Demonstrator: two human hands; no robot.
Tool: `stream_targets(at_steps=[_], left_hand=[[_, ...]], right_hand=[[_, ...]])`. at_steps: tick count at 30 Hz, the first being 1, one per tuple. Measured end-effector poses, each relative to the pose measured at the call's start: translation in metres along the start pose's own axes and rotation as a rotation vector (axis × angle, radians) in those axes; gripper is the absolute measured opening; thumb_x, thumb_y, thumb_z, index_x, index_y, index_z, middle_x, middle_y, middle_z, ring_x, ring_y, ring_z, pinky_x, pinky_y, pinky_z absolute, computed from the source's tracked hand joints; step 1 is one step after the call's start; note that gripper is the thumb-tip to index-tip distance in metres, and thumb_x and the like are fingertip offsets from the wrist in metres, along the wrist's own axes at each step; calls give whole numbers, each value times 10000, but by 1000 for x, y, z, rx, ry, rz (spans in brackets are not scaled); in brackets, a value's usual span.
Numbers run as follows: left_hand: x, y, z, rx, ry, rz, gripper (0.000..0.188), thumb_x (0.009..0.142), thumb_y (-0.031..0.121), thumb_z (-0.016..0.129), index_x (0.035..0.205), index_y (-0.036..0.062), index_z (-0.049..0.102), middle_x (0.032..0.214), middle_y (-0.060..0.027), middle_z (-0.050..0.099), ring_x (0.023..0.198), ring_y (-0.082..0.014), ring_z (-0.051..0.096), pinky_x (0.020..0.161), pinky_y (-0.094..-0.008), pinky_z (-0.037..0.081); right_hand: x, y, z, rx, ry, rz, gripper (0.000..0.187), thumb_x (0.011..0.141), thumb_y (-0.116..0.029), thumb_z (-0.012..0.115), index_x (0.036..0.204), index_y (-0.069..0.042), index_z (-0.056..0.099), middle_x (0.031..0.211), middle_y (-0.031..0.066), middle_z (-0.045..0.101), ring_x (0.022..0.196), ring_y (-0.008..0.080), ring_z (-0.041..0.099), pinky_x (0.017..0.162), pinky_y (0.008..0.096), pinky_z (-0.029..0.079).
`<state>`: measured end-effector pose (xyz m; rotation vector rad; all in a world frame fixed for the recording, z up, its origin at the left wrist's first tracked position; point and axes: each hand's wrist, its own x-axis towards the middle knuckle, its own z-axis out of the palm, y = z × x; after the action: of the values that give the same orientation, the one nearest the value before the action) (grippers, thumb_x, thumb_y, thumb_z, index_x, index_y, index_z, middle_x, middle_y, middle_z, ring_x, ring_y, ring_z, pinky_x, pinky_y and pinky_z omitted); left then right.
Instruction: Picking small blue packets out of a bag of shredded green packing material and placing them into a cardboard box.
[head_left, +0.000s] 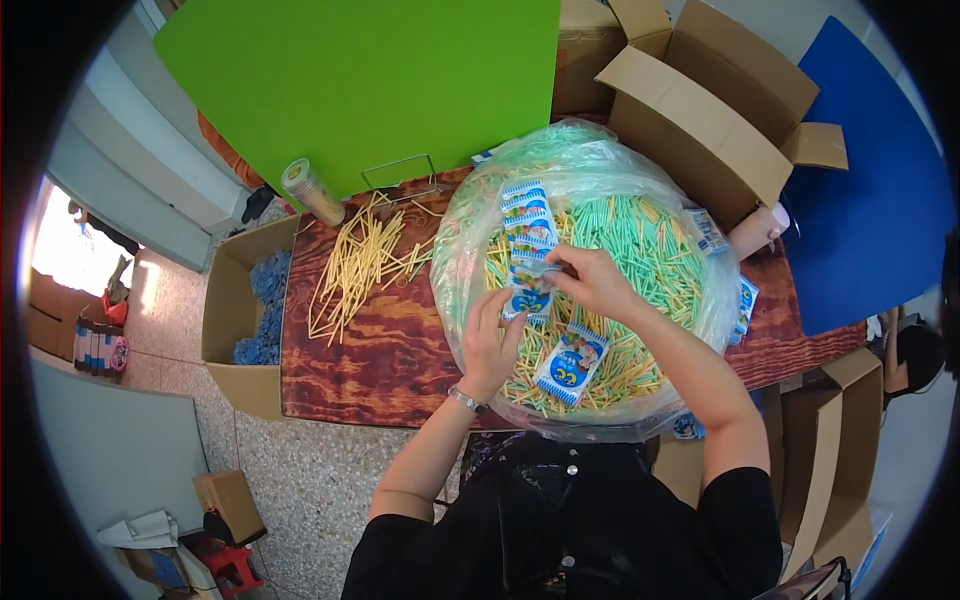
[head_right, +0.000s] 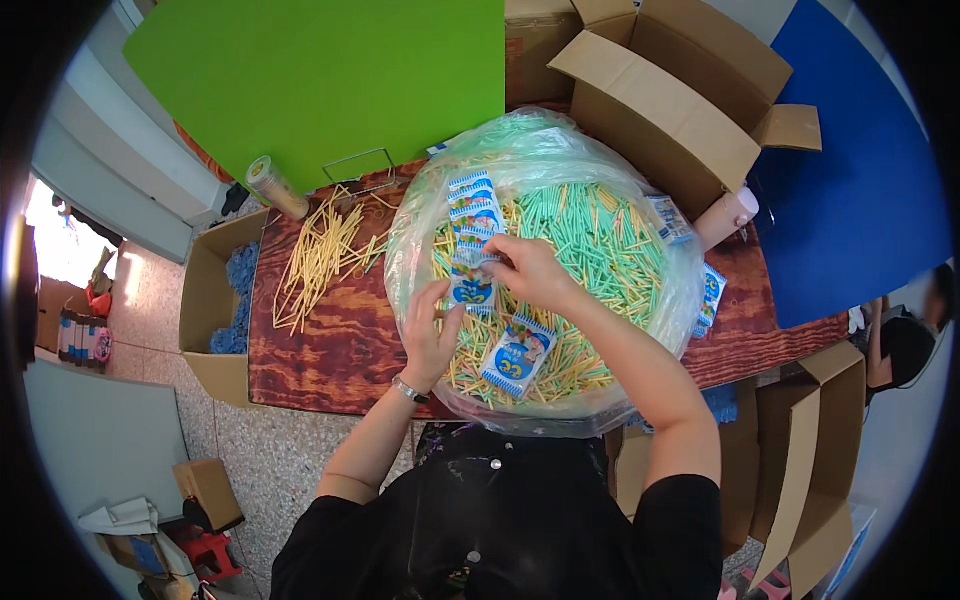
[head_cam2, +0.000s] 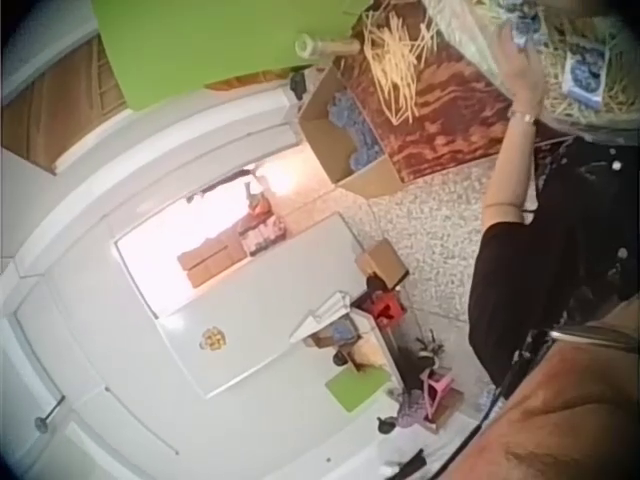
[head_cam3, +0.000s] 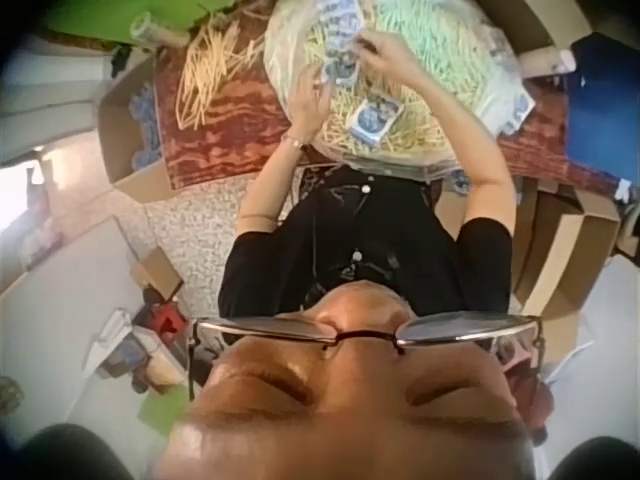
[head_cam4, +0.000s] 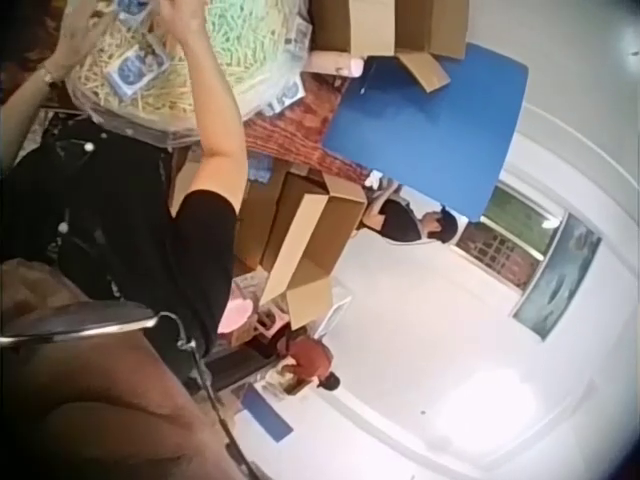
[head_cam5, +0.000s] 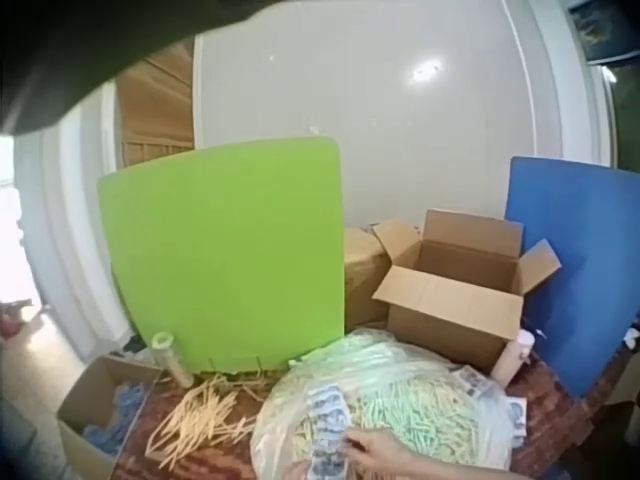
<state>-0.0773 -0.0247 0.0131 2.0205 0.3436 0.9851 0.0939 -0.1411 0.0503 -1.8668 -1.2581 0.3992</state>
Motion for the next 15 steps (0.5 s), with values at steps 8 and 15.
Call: stream_targets(at_steps=[8, 15], left_hand=[[3, -31, 14, 366, -364, 253, 205, 803, 72, 678, 1002, 88, 633, 901, -81, 560, 843, -284, 554, 722, -375, 474], [22, -39, 31, 428, -343, 268, 173, 796, 61, 635, 963, 100, 614, 878, -72, 538, 862, -269, 546, 680, -371, 486]], right_hand=[[-10, 9, 0, -155, 191, 33, 216, 806, -215, 714, 924, -65, 614, 819, 107, 631, 728, 295, 636, 638, 398, 500], [-81, 4, 1, -534, -133, 152, 373, 699, -398, 790, 809, -101, 592, 840, 83, 598, 827, 285, 619, 671, 405, 494]])
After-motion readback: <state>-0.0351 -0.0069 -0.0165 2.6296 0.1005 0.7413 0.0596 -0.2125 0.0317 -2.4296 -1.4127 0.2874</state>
